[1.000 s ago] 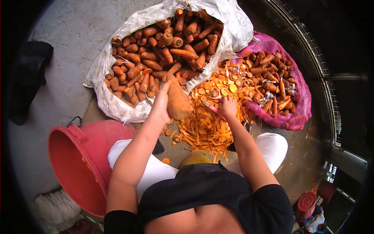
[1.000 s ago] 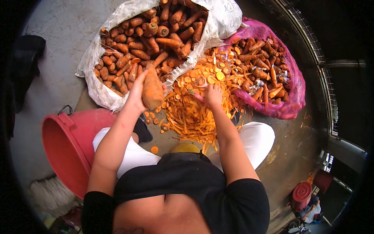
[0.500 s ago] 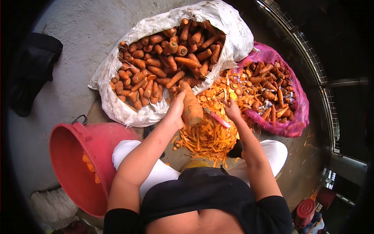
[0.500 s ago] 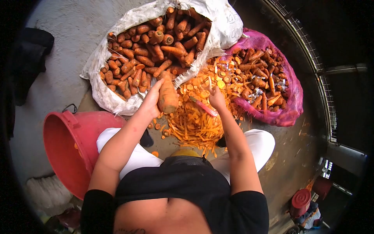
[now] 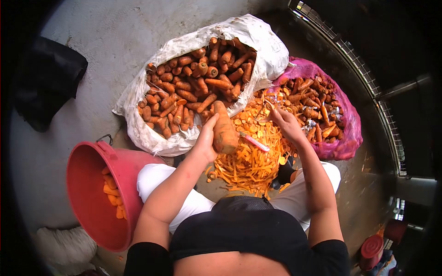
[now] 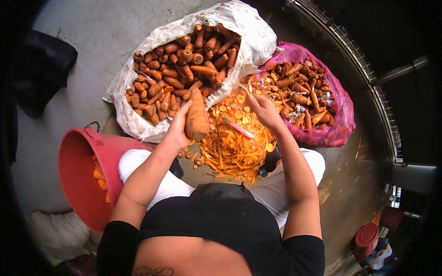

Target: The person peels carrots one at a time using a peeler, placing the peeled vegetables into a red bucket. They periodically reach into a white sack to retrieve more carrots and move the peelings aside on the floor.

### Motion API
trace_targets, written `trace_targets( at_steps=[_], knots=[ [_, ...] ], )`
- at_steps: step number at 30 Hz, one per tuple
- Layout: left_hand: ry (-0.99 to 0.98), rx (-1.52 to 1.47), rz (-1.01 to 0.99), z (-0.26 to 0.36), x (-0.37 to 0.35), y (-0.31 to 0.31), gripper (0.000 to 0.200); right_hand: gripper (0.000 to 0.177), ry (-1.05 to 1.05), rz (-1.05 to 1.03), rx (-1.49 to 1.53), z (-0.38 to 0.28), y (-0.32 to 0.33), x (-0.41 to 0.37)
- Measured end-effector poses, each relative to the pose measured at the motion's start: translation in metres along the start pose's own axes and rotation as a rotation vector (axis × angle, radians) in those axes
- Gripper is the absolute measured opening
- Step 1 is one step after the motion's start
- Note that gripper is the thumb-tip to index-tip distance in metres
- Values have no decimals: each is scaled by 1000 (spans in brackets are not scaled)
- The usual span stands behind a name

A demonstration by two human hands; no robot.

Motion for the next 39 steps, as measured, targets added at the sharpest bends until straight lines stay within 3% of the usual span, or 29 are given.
trace_targets(
  at_steps=[4,7,8,11,12,15,16,17,20,23,24,25,27,36,39],
  knots=[
    [34,45,-22,-8,-12,-11,42,60,-41,34,66,2,3,14],
    [-16,125,5,-17,-9,-12,43,55,-215,147,305,1,5,16],
    [0,105,14,-19,-6,-12,43,54,-180,174,442,-11,2,15],
    [63,22,-64,-24,-3,-17,44,50,566,416,-785,-38,2,1],
    [67,22,-48,-26,-3,-20,45,44,732,437,-889,-57,1,-5],
    [91,37,-53,-30,-4,-28,46,37,-14,179,14,-50,10,-4],
    [109,53,-90,-31,-2,-26,46,39,380,349,-610,-64,11,-5],
    [126,68,-128,-32,-2,-26,46,39,579,377,-874,-65,13,-4],
    [141,73,-116,-33,-3,-29,43,40,334,285,-586,-51,13,2],
    [151,107,-86,-35,7,-17,41,40,456,254,-749,-55,9,-4],
    [145,109,-48,-36,10,-15,41,39,323,167,-617,-60,5,-6],
    [142,113,-8,-37,12,-13,40,35,329,177,-526,-52,-1,-6],
    [145,93,13,-42,16,-14,39,35,517,171,-626,-47,-12,-9],
    [272,103,-71,-61,28,-4,41,37,851,206,-570,-54,-34,-22],
    [285,97,-96,-63,29,-6,42,31,815,154,-670,-58,-34,-25]
  ],
)
Point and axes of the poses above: each hand's wrist, its own x-axis towards the middle knuckle, its own y-axis out of the back of the hand, z = x × y, the point moved 2 cm from there along x, towards the middle knuckle, and after that the axes turned 2 degrees about x, right-handed, at the moved point
